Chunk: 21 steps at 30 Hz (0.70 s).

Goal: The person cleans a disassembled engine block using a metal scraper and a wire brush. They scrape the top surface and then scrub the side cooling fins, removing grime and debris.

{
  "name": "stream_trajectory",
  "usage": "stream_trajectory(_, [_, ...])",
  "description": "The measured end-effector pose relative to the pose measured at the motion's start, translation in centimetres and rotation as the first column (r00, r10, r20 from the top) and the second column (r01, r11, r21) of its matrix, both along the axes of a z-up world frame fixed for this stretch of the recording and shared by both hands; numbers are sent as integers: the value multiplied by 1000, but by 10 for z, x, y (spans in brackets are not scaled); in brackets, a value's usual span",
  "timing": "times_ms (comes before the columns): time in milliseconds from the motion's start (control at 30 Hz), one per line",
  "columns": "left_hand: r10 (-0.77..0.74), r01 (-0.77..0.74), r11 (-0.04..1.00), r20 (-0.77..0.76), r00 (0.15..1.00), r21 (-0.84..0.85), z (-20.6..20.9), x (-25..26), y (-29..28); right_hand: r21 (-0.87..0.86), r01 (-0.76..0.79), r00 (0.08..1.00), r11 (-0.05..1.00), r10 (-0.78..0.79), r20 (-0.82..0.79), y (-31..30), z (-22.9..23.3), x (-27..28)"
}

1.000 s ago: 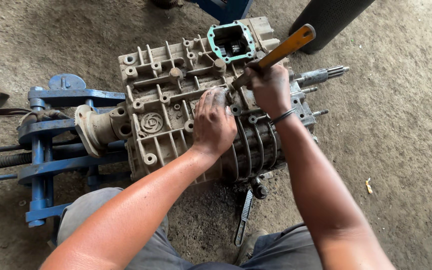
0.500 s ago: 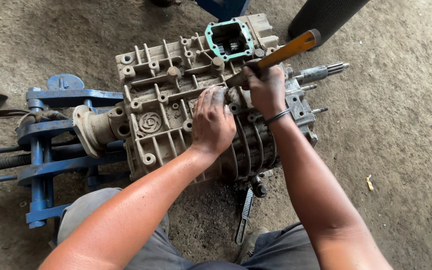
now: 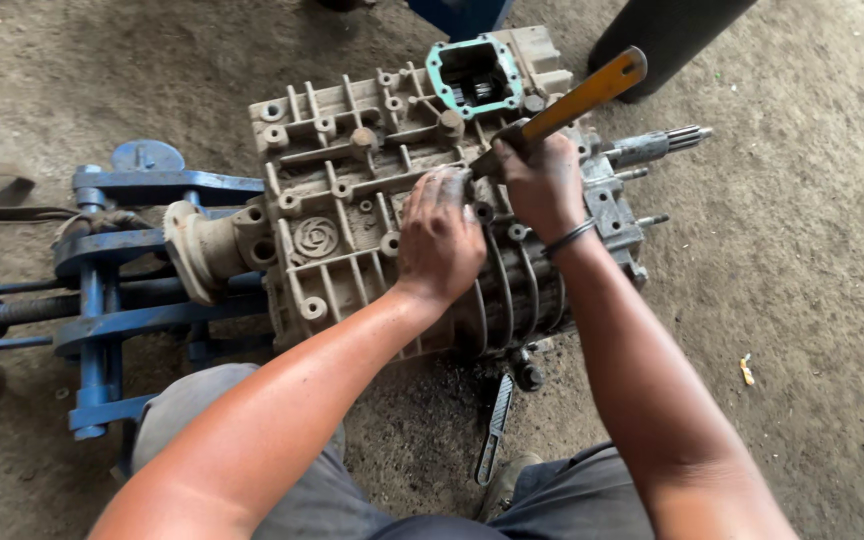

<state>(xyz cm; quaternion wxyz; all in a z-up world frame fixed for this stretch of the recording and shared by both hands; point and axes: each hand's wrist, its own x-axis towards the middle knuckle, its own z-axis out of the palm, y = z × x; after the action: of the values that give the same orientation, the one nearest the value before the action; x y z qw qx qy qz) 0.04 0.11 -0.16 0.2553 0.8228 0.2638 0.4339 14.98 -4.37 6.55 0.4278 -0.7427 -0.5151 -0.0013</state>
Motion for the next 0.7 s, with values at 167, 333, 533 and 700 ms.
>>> stream_trajectory(167, [19, -21, 999, 37, 999, 49, -2, 2, 3, -129, 216, 972, 968, -226, -65, -8, 13, 2])
stream_trajectory(333, [56, -33, 987, 140, 989, -159, 22, 0, 36, -202, 159, 985, 966, -142, 98, -16, 18, -2])
stream_trajectory(533, [235, -244, 968, -128, 963, -54, 24, -34, 124, -289, 165, 965, 943, -215, -151, -16, 26, -4])
stream_trajectory(700, [160, -222, 965, -353, 922, -142, 7, -23, 117, -365, 292, 956, 884, -279, 90, -9, 35, -4])
